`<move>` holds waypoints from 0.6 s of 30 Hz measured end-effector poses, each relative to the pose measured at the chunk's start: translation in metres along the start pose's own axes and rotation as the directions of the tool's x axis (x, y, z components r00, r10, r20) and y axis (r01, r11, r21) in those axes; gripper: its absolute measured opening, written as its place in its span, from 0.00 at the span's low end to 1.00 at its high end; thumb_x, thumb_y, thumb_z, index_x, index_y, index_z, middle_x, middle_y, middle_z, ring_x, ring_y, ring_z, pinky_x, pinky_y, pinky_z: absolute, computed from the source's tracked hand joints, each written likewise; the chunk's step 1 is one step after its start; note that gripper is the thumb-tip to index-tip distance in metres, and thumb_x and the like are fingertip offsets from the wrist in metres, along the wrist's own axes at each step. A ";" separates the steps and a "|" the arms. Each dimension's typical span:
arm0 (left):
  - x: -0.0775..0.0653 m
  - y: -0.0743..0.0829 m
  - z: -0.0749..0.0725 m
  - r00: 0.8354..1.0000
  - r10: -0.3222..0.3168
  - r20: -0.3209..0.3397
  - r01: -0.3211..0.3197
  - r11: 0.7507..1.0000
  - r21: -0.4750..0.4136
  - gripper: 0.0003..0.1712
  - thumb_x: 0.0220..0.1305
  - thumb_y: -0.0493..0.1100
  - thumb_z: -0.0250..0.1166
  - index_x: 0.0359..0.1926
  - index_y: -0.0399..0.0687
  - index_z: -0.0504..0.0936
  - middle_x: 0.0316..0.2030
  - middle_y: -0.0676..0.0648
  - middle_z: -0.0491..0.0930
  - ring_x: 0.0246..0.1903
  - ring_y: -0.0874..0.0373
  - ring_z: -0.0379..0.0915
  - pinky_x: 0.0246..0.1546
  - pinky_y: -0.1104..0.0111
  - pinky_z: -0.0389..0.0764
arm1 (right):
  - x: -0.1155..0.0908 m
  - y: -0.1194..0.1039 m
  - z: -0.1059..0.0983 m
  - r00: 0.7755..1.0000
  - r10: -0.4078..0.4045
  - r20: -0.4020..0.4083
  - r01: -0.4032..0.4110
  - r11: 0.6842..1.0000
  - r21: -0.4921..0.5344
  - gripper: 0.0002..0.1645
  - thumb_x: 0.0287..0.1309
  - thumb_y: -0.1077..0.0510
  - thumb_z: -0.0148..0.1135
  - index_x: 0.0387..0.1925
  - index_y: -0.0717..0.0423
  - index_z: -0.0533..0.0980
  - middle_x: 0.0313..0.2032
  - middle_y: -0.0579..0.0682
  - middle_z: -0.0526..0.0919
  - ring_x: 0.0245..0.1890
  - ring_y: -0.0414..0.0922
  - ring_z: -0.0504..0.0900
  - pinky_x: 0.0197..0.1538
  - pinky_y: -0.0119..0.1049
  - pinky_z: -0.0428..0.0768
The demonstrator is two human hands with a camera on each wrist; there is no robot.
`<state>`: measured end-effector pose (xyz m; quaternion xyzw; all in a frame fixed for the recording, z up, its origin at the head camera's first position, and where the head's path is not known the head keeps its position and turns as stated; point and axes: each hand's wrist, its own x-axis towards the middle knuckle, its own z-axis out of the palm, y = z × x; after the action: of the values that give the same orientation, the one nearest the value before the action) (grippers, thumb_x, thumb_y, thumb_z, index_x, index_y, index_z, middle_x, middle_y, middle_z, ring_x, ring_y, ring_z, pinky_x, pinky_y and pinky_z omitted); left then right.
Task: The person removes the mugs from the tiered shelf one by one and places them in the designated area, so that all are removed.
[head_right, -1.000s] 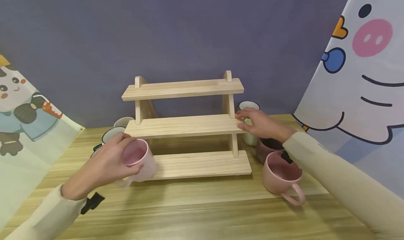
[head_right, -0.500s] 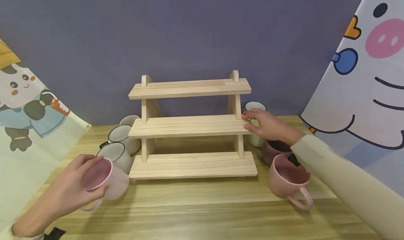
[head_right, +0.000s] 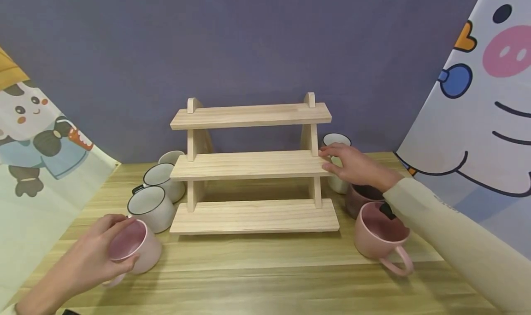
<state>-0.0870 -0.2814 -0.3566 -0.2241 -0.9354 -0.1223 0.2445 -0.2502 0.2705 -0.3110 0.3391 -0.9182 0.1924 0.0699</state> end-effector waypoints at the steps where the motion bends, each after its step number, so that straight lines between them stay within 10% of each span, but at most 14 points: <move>1: 0.000 -0.001 0.002 1.000 0.002 0.001 -0.002 1.000 -0.002 0.41 0.22 0.47 0.78 0.46 0.40 0.80 0.41 0.44 0.73 0.37 0.52 0.70 0.30 0.55 0.76 | 0.000 0.000 0.000 1.000 0.001 -0.002 -0.001 1.000 -0.002 0.20 0.63 0.59 0.59 0.54 0.66 0.74 0.58 0.65 0.70 0.59 0.62 0.66 0.56 0.59 0.65; 18: 0.013 0.001 0.002 1.000 0.007 0.004 -0.007 0.999 -0.034 0.46 0.34 0.51 0.80 0.55 0.34 0.72 0.48 0.35 0.69 0.41 0.42 0.72 0.33 0.51 0.78 | -0.004 -0.010 0.002 0.998 0.011 -0.056 -0.016 0.997 -0.082 0.18 0.63 0.59 0.59 0.52 0.65 0.76 0.55 0.63 0.73 0.57 0.59 0.68 0.57 0.56 0.66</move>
<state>-0.0975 -0.2749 -0.3509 -0.2317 -0.9329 -0.1370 0.2393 -0.2410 0.2655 -0.3109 0.3243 -0.9253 0.1641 0.1079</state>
